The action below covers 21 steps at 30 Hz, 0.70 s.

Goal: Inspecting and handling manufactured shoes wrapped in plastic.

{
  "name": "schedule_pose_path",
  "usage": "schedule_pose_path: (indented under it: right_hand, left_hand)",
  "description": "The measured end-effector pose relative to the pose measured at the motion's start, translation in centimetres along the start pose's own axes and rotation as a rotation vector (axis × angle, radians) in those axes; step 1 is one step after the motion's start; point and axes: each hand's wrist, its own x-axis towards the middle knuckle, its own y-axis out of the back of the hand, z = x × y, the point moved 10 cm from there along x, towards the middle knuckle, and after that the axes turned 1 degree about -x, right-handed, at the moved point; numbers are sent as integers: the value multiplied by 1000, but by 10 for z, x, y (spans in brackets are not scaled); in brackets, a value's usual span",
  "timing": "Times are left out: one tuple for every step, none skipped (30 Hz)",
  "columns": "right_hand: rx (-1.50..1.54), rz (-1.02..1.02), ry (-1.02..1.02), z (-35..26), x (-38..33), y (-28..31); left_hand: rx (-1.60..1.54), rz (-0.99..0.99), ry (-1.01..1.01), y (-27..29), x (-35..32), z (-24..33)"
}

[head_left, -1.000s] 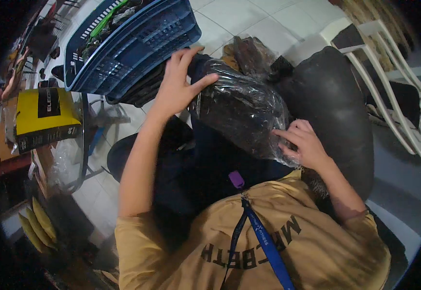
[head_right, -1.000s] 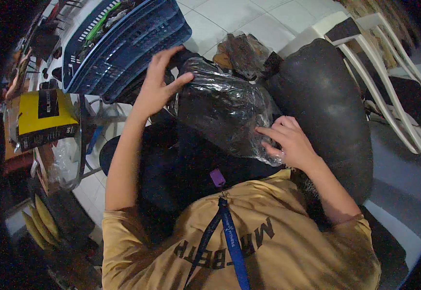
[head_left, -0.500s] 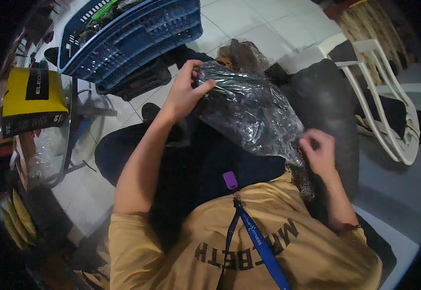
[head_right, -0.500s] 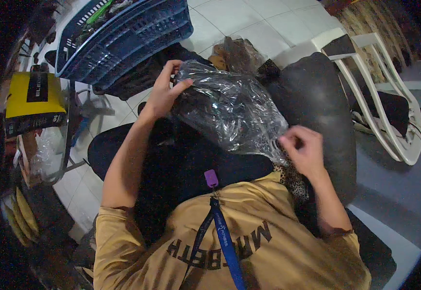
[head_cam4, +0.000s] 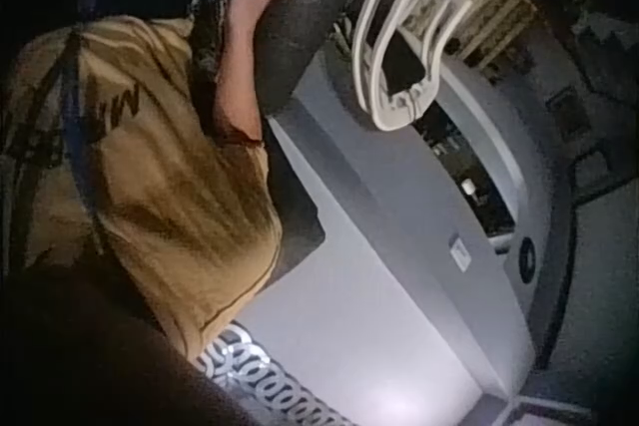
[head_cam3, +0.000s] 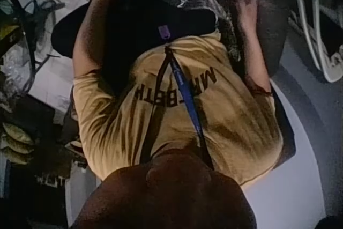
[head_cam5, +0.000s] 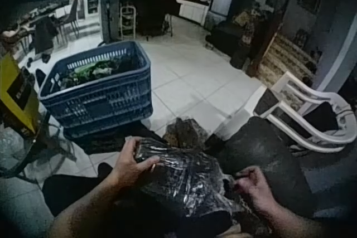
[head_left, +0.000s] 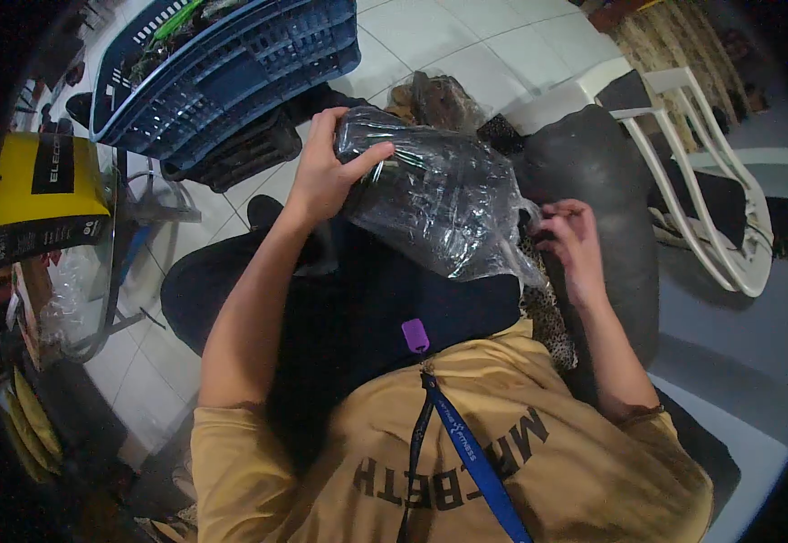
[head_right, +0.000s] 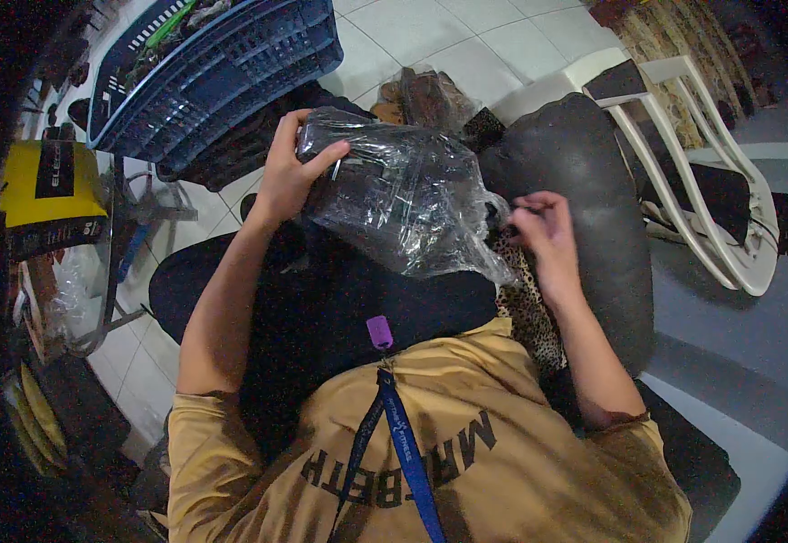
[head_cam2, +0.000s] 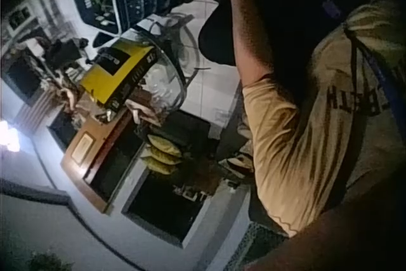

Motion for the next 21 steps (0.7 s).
schedule_pose_path:
  right_hand:
    - [4,-33,-69,11,-1,-8]
    - [-94,-144,-49,13,0,-23]
    - [-64,-136,14,8,2,-23]
    - [-189,-193,-26,12,6,-28]
    - [-349,-213,-117,21,10,-25]
    - [-279,-116,-54,8,14,-11]
    - [-206,-94,85,-13,18,-3]
    - [-146,-99,174,-30,18,6]
    - [-125,-46,236,-45,18,21]
    - [-130,-57,232,-50,18,28]
    - [-165,-34,269,-58,16,37]
    - [-207,3,294,-63,14,46]
    - [-202,-10,309,-65,12,50]
    - [-223,-84,266,-58,11,47]
    - [-240,-134,215,-50,10,45]
    - [-181,-124,166,-41,11,48]
    - [-199,-133,175,-36,12,46]
    - [-74,-51,168,-32,15,54]
    - [54,82,110,-23,16,67]
    - [49,33,159,-25,14,60]
    - [78,64,121,-18,11,58]
  left_hand:
    - [35,5,0,0,0,-1]
    - [30,29,-35,3,0,2]
    - [87,37,-85,4,-1,7]
    - [146,45,-134,6,-3,11]
    - [148,44,-131,6,-4,11]
    - [140,37,-94,7,-5,8]
    - [130,29,-58,6,-5,5]
    - [128,29,-55,6,-5,5]
    - [7,22,66,5,-5,-8]
    - [-119,-9,206,-1,-7,-22]
    - [-122,15,181,0,-5,-20]
    - [-171,14,208,-1,-5,-23]
    - [-205,1,244,-4,-5,-27]
    - [-221,14,232,-3,-5,-26]
    - [-162,18,192,-2,-4,-23]
    - [-75,13,158,-1,-4,-20]
    - [-101,18,157,0,-4,-21]
    - [2,22,90,1,-4,-14]
    - [103,25,22,2,-4,-8]
    - [102,24,24,2,-4,-8]
    - [97,19,20,2,-4,-8]
